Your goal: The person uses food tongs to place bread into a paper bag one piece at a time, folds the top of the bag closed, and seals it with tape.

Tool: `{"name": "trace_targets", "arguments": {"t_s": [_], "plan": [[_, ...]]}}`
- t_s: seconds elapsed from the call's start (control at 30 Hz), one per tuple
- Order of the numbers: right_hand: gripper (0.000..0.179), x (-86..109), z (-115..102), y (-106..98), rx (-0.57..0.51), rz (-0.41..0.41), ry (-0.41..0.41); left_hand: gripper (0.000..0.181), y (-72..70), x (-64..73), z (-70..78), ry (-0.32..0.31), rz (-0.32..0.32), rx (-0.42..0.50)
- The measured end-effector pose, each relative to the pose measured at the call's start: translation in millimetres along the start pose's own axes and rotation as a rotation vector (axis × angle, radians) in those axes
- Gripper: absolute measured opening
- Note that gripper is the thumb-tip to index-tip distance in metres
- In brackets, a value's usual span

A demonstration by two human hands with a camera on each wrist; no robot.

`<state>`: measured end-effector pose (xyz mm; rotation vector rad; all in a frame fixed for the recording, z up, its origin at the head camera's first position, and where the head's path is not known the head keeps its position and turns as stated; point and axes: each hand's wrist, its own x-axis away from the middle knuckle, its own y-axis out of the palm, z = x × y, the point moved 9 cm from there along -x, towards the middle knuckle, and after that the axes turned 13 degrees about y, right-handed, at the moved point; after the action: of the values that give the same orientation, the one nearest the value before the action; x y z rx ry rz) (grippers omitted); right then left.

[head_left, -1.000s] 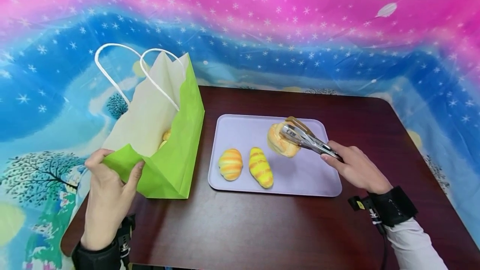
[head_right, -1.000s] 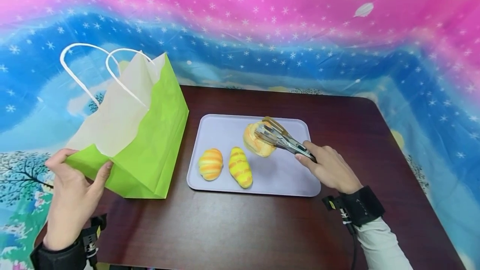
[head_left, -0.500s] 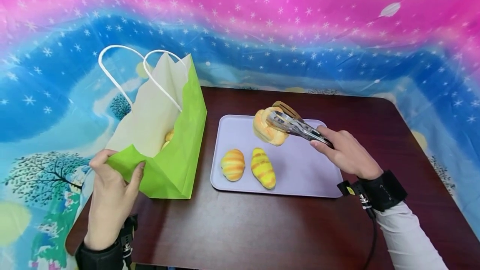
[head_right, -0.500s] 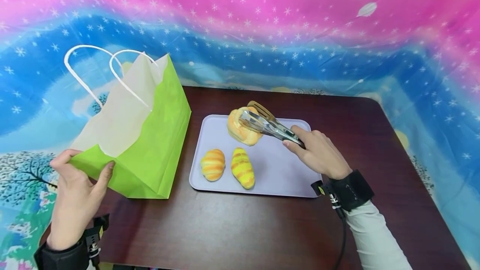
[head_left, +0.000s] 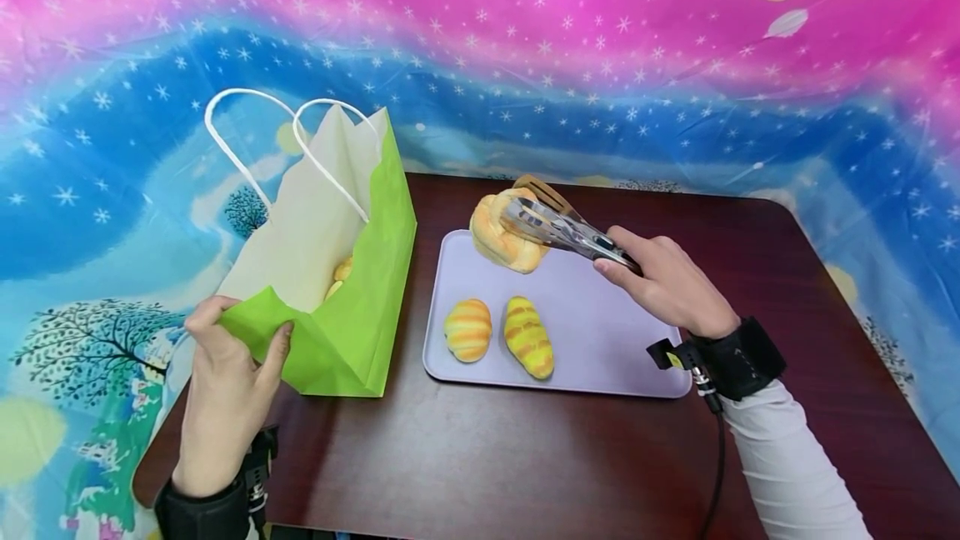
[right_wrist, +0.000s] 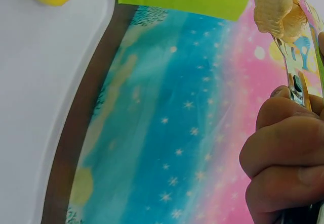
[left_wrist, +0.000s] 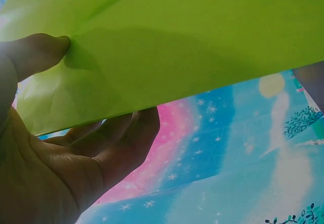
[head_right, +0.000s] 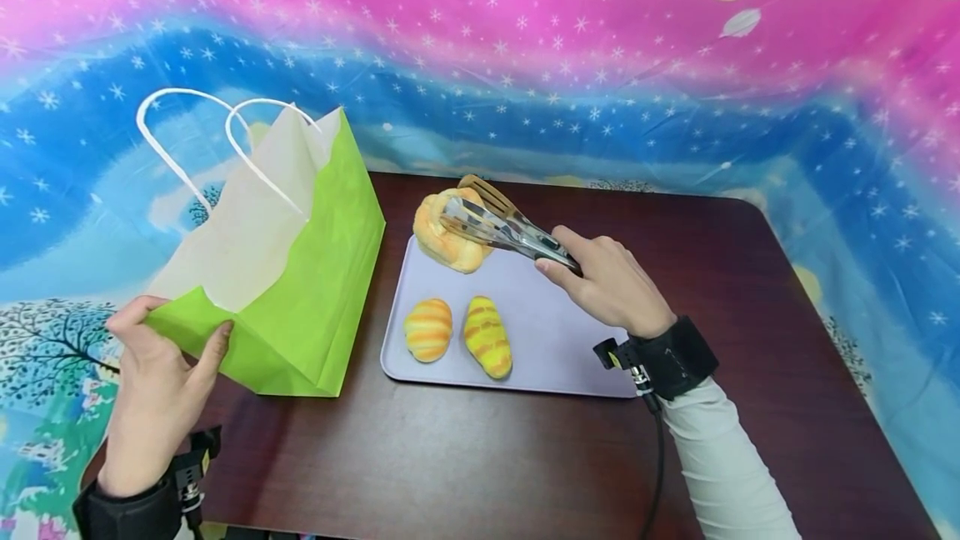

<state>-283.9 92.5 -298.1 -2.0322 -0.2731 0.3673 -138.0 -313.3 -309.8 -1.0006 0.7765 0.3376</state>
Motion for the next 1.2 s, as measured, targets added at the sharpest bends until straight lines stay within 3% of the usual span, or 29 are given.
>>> {"name": "trace_targets", "arguments": {"t_s": [0.63, 1.2], "plan": [[0.02, -24.3, -62.3, -11.7, -0.009, 0.01, -0.125, 0.061, -1.2, -0.8, 1.9, 0.0, -0.007, -0.006], [0.029, -42.1, -95.1, -15.9, -0.011, 0.032, -0.181, 0.062, -0.8, -0.4, 1.8, 0.01, 0.015, 0.001]]}}
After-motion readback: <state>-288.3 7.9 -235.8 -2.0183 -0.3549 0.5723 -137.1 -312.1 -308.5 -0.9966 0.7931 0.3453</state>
